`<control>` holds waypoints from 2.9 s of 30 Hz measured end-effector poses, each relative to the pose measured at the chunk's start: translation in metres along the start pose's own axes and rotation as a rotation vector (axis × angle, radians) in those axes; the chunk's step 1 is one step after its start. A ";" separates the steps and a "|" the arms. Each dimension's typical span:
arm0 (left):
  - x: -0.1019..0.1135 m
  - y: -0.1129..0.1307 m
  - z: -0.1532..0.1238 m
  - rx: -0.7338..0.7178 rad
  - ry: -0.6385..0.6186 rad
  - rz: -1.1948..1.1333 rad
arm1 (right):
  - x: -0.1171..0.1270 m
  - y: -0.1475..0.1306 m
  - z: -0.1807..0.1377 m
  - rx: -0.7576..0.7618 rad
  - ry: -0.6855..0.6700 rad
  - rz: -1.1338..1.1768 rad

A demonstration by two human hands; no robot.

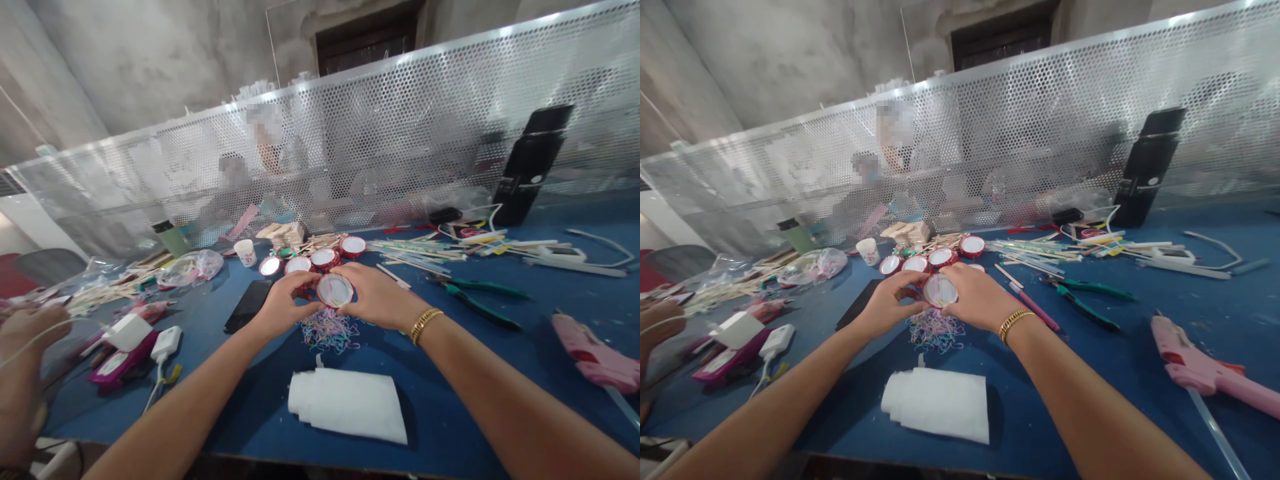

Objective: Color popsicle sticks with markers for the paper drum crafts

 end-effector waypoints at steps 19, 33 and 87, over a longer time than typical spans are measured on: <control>-0.004 -0.012 0.001 0.091 0.087 0.099 | -0.001 0.010 0.007 -0.114 -0.131 0.320; -0.001 -0.016 0.001 0.146 0.112 0.170 | -0.008 0.012 0.009 -0.210 -0.376 0.635; -0.002 -0.011 0.000 0.200 -0.073 -0.051 | -0.003 0.000 0.005 -0.256 -0.300 0.339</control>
Point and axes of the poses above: each hand's wrist, its own z-axis towards the middle knuckle, its own x-axis out of the back of the hand, y = z × x, the point moved 1 cm from there along z, towards the middle knuckle, and after that the axes turned 13 degrees about -x, right-handed, at the moved point
